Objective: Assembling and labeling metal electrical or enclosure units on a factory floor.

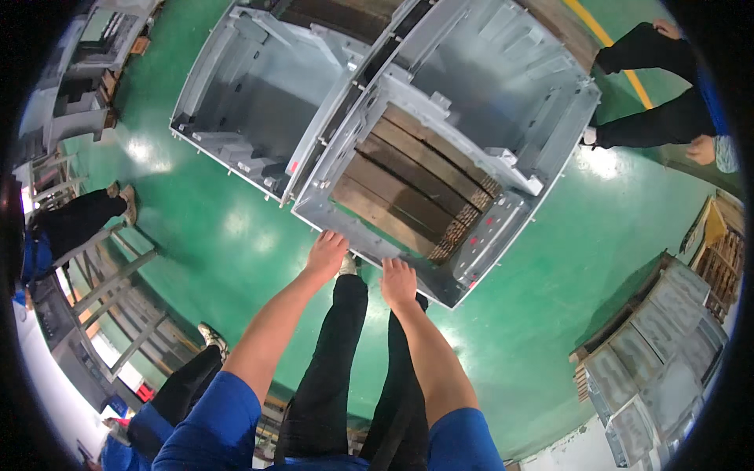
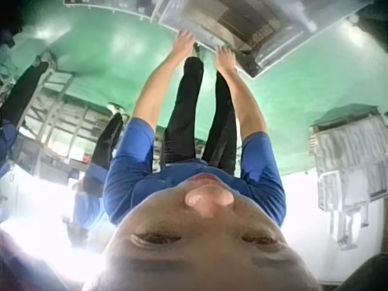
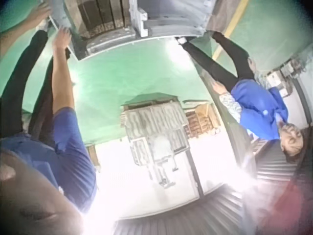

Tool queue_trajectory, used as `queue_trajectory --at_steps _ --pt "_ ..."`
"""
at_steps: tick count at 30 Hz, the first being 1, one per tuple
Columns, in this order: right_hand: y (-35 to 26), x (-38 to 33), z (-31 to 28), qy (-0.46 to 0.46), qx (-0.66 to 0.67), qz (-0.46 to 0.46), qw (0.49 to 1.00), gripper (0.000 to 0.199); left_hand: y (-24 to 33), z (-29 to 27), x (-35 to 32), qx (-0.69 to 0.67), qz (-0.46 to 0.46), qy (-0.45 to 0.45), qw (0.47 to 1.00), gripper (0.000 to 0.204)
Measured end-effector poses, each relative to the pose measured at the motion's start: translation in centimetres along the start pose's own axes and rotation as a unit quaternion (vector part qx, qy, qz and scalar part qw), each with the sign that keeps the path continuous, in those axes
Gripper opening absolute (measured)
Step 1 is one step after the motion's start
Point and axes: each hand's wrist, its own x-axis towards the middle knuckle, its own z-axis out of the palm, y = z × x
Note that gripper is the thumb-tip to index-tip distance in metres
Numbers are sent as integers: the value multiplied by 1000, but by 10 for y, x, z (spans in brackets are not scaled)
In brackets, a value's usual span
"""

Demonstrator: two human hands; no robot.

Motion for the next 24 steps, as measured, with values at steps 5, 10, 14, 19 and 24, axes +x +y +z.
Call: queue_trajectory --at_steps 5,10,14,19,24 --pt "3 -62 -19 45 41 -21 998 33 25 -23 -28 64 2 19 998 42" --pt "18 -165 -28 11 133 73 988 20 63 -36 -119 -55 -39 -132 989 51" --pt "38 -269 -16 -53 207 306 928 35 104 -40 -218 -149 -127 -255 947 47" --pt "28 -367 -41 -131 328 309 883 61 184 -78 -298 -135 -183 -293 929 55" --pt "7 -425 -53 -69 477 298 824 78 209 -135 -255 -69 3 -328 942 53"
